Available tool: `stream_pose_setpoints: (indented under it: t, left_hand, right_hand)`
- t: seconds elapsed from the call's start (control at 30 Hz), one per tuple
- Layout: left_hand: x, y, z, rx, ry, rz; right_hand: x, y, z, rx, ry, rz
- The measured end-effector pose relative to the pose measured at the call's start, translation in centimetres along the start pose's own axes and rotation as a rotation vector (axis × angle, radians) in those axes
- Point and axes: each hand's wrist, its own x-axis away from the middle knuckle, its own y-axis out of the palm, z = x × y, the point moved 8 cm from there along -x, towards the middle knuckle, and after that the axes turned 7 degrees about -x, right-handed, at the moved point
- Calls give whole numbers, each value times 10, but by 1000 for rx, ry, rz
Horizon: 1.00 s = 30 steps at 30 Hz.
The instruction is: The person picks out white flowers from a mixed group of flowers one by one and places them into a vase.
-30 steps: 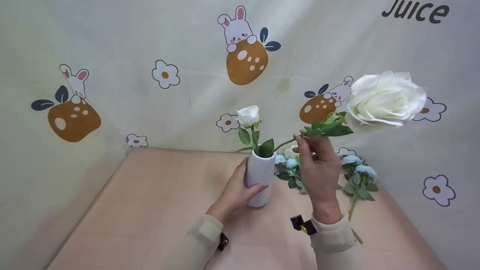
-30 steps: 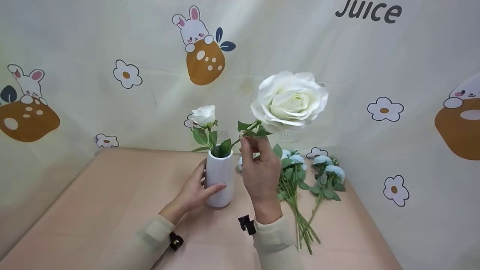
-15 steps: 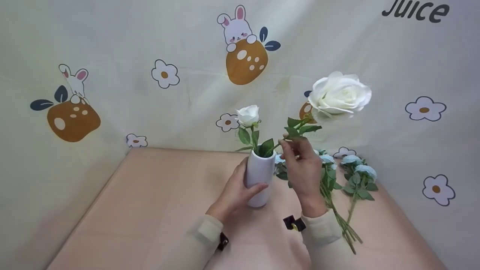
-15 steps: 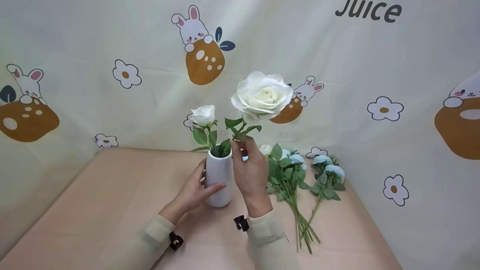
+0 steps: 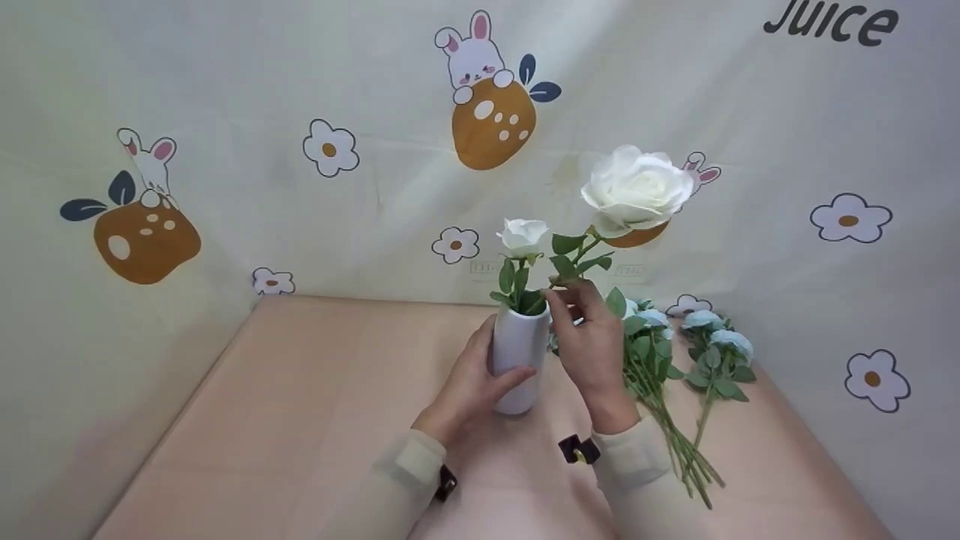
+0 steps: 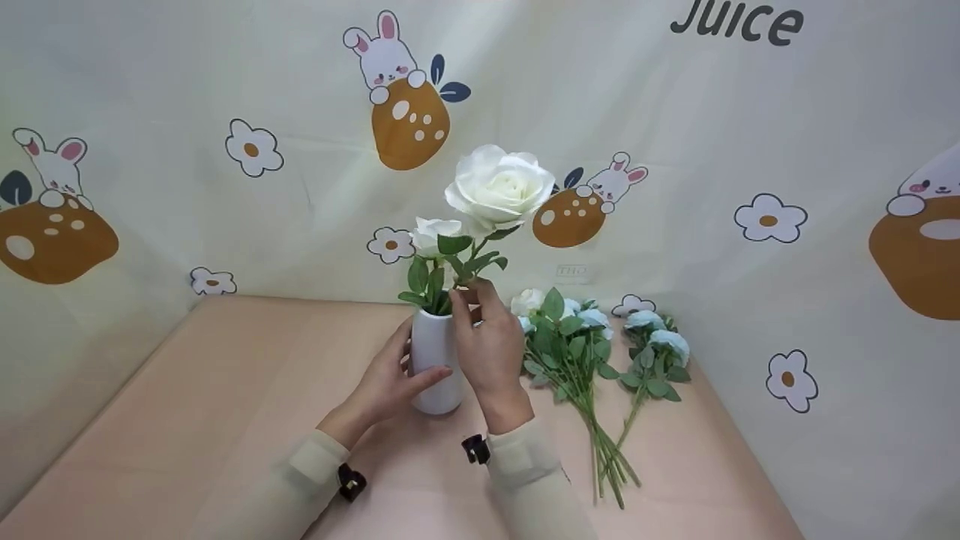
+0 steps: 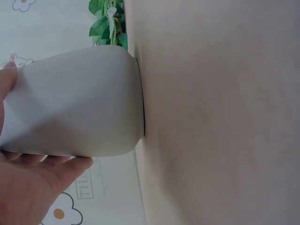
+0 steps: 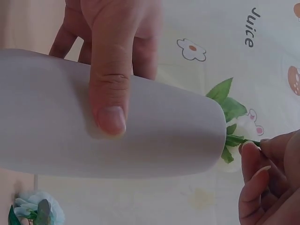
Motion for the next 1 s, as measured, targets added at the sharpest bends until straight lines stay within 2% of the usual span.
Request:
stream_pose_setpoints:
  t: [0.23, 0.37, 0.67, 1.0]
  left_hand:
    - [2, 2, -2, 34, -50, -23]
    - [3, 1, -3, 17, -58, -20]
    - [1, -1, 1, -76, 18, 14]
    - [2, -1, 3, -59, 16, 10]
  right_hand:
    - [-2, -11, -1, 2, 8, 54]
    - [-3, -9, 1, 16, 16, 42]
    - [1, 4, 8, 44, 50, -28]
    - [2, 10, 13, 73, 75, -66]
